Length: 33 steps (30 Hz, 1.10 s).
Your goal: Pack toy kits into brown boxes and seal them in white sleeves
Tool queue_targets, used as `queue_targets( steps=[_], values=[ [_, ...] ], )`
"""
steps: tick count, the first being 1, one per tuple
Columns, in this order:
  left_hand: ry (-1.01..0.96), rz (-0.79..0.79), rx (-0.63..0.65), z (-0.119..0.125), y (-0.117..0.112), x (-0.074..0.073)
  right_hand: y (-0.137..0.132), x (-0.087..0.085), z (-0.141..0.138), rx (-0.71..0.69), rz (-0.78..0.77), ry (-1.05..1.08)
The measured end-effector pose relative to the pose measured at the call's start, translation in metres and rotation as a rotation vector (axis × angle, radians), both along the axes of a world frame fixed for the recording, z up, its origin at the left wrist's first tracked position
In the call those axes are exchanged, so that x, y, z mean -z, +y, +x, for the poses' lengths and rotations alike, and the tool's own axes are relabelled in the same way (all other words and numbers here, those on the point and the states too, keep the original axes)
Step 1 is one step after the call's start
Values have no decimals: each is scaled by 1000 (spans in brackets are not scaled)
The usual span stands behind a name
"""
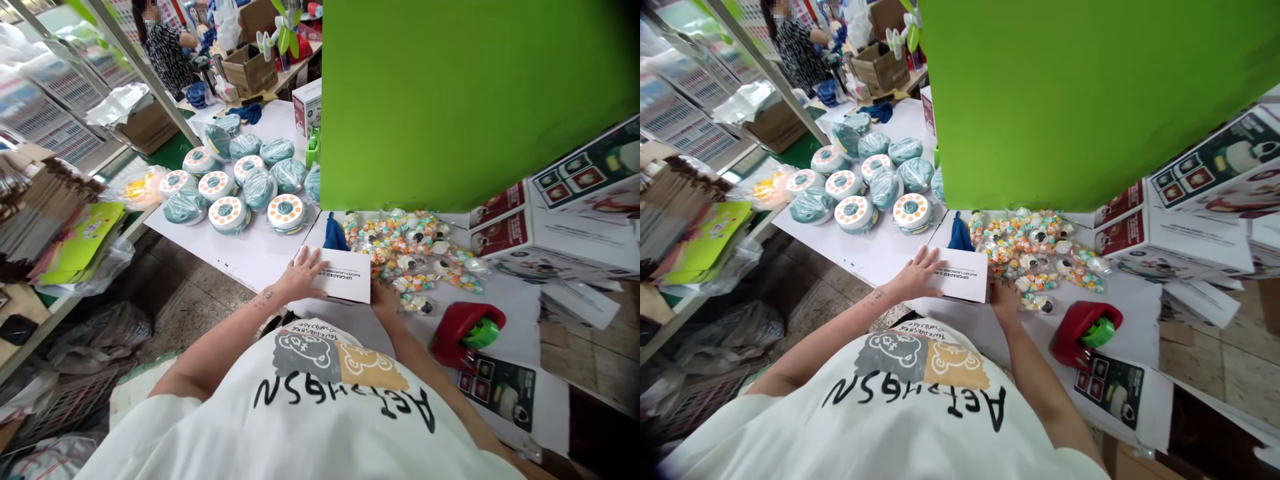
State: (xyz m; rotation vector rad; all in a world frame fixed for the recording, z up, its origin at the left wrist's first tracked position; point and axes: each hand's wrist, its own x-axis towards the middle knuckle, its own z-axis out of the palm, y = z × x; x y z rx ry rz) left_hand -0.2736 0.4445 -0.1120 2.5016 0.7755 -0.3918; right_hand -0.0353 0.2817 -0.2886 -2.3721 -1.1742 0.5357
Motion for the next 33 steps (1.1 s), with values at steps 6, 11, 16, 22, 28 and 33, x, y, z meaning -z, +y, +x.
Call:
queue_targets(
  steps=[6, 11, 16, 22, 28, 33],
  values=[
    [-2, 16, 14, -3, -1, 6, -1, -20, -1, 41, 85, 97],
    [37, -1, 4, 3, -1, 1, -3, -47, -4, 152, 258, 383],
    [28, 14, -3, -2, -6, 1, -6, -65, 1, 227, 350, 564],
    [19, 71, -64, -4, -15, 2, -5, -87, -3, 126, 357, 570],
    [41, 175, 14, 3, -13, -5, -1, -142, -46, -402, 414, -132],
    [27, 168, 56, 3, -12, -3, -14, -135, -77, -653, 337, -325]
  ],
)
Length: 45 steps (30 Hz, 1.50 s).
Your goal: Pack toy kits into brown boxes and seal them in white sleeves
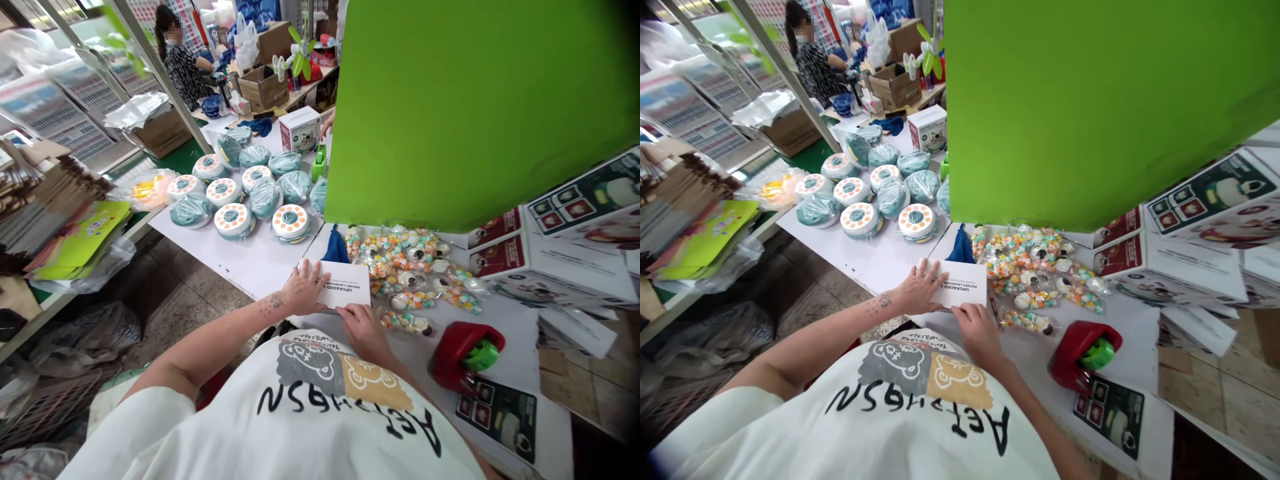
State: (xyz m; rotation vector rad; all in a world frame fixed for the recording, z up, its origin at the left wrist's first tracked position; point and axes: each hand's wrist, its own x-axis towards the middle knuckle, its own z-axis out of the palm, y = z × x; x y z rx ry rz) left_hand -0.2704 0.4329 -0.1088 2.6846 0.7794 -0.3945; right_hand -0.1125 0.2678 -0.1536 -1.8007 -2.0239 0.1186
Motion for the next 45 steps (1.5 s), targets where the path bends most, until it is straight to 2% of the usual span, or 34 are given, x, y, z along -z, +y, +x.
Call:
queue_targets(
  steps=[3, 7, 15, 20, 30, 34, 38, 41, 43, 45],
  values=[
    [3, -19, 16, 5, 3, -1, -5, 11, -7, 38, 30, -50],
    [56, -42, 47, 14, 6, -8, -10, 17, -10, 69, 69, -49],
    [145, 30, 126, 20, -1, -14, -21, 38, -15, 109, 109, -15],
    [167, 27, 72, 30, -8, -16, -25, 40, -15, 103, 126, -27],
    [358, -1, 48, 55, -23, -32, -21, 46, -16, 116, 318, -40],
    [315, 50, 179, 56, -22, -50, -21, 49, -12, 133, 284, -35],
    [272, 13, 328, 66, 2, -85, -24, 50, -10, 109, 274, -34],
    [175, -1, 276, 78, 38, -105, -28, 52, -10, 96, 258, -12],
    [78, 68, 172, 81, 67, -106, -31, 51, -11, 81, 248, 5],
    [-37, 164, 77, 78, 95, -95, -32, 49, -10, 63, 245, 13]
  ],
)
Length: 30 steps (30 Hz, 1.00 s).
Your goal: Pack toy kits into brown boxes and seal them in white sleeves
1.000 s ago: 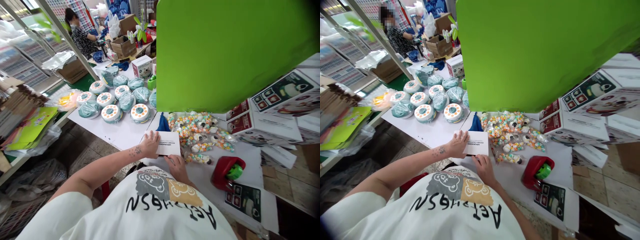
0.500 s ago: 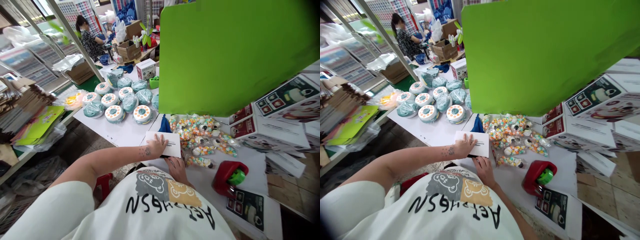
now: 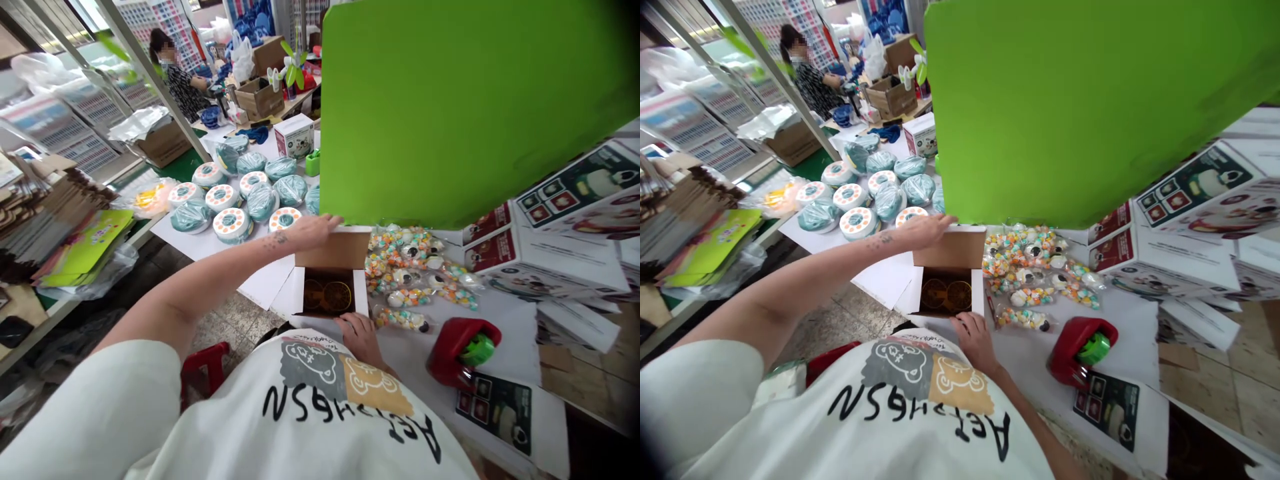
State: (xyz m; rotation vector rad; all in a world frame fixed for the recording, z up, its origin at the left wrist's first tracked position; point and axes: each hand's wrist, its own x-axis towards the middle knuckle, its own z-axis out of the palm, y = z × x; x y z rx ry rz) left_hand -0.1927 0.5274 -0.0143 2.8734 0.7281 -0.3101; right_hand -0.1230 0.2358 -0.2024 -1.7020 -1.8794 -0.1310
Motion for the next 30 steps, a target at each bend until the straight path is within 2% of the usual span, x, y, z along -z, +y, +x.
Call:
queue_targets(
  steps=[2, 5, 8, 10, 11, 14, 16, 18, 22, 25, 27, 30],
  values=[
    [-105, 27, -107, -9, 23, 22, 0, -4, 0, -8, -9, 4],
    [-181, -144, -365, -27, 39, 70, 2, -11, 1, -18, -40, 26],
    [-197, -253, -519, -41, 35, 119, 5, -21, 4, -66, -67, 66],
    [-238, -267, -583, -47, 25, 141, 8, -30, 7, -111, -86, 94],
    [-268, -263, -610, -51, 21, 147, 10, -35, 9, -128, -97, 114],
    [-485, -188, -685, -65, 8, 149, 18, -51, 16, -99, -98, 172],
    [-693, -117, -725, -80, -4, 141, 27, -58, 22, -2, -72, 153],
    [-835, -95, -781, -94, -26, 135, 40, -62, 27, 108, -112, 70],
    [-813, -227, -875, -110, -88, 138, 66, -60, 27, 232, -406, -63],
    [-703, -377, -876, -109, -119, 142, 74, -55, 27, 237, -509, -22],
    [-654, -469, -894, -110, -121, 138, 74, -51, 35, 218, -495, 108],
    [-705, -686, -902, -119, -102, 126, 70, -40, 58, 205, -463, 472]
  ],
)
